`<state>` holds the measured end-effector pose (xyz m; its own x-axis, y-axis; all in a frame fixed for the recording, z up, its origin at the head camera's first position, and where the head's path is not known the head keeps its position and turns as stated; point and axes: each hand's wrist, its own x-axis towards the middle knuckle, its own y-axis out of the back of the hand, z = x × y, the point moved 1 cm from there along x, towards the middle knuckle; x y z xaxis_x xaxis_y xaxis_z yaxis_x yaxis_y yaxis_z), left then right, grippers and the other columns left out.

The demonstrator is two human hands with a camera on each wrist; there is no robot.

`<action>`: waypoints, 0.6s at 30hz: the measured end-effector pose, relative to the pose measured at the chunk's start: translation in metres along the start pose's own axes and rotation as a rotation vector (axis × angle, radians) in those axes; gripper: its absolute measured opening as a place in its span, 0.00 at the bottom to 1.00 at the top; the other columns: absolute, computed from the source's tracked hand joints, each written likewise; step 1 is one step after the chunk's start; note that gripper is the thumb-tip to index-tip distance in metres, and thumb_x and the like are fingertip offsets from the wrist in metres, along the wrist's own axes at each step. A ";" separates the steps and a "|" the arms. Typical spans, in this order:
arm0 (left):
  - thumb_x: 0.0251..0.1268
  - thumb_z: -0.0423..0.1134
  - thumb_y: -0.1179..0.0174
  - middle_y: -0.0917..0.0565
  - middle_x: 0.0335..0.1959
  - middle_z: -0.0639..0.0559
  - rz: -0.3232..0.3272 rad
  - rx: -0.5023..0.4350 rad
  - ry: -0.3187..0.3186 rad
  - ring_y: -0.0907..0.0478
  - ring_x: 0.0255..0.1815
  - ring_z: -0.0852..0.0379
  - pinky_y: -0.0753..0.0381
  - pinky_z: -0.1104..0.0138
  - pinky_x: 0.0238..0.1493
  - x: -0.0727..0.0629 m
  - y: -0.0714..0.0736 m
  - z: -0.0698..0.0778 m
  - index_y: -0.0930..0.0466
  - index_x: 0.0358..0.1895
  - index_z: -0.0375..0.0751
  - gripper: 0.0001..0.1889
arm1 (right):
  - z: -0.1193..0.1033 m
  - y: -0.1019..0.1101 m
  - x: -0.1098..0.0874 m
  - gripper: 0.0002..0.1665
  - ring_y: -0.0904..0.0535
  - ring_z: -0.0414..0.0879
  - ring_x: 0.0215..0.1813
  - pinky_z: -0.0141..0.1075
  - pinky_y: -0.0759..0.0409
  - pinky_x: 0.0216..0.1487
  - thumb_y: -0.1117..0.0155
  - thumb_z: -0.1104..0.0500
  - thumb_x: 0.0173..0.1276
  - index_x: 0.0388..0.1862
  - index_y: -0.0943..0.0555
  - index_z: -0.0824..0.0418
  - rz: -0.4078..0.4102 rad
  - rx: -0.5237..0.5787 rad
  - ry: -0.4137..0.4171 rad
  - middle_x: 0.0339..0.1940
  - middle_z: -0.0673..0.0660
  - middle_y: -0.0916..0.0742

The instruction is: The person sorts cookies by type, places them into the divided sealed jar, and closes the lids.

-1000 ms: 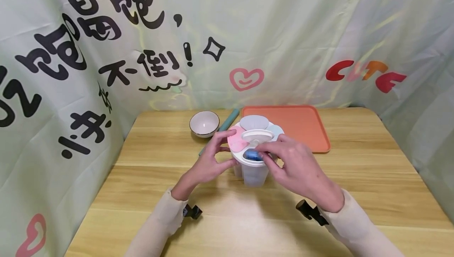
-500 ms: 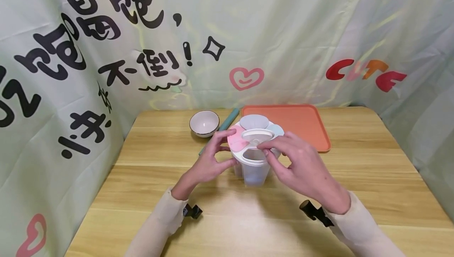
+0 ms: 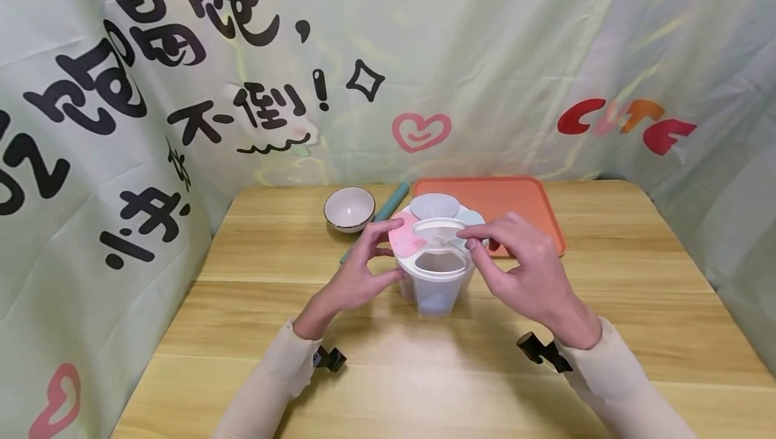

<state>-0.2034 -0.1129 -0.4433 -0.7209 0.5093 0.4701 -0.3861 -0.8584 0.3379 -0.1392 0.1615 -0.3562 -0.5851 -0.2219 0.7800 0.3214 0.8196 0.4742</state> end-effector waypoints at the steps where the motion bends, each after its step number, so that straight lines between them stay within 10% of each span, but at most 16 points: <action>1: 0.62 0.21 0.25 0.28 0.79 0.36 0.000 0.002 0.000 0.21 0.72 0.36 0.09 0.54 0.63 0.000 0.000 0.000 0.36 0.77 0.37 0.42 | 0.002 0.000 0.000 0.12 0.28 0.38 0.34 0.26 0.31 0.34 0.29 0.70 0.64 0.44 0.07 0.61 0.016 0.014 0.000 0.30 0.48 0.12; 18: 0.56 0.36 0.21 0.33 0.83 0.44 0.061 0.151 -0.114 0.40 0.88 0.44 0.34 0.41 0.86 0.004 0.009 0.023 0.29 0.77 0.45 0.42 | 0.022 -0.011 -0.006 0.20 0.21 0.39 0.44 0.26 0.23 0.45 0.28 0.73 0.66 0.56 0.11 0.63 -0.011 0.136 -0.058 0.46 0.56 0.08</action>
<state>-0.1963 -0.1170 -0.4195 -0.6673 0.4676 0.5798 -0.2464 -0.8731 0.4207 -0.1560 0.1653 -0.3754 -0.6317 -0.2032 0.7481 0.2135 0.8821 0.4199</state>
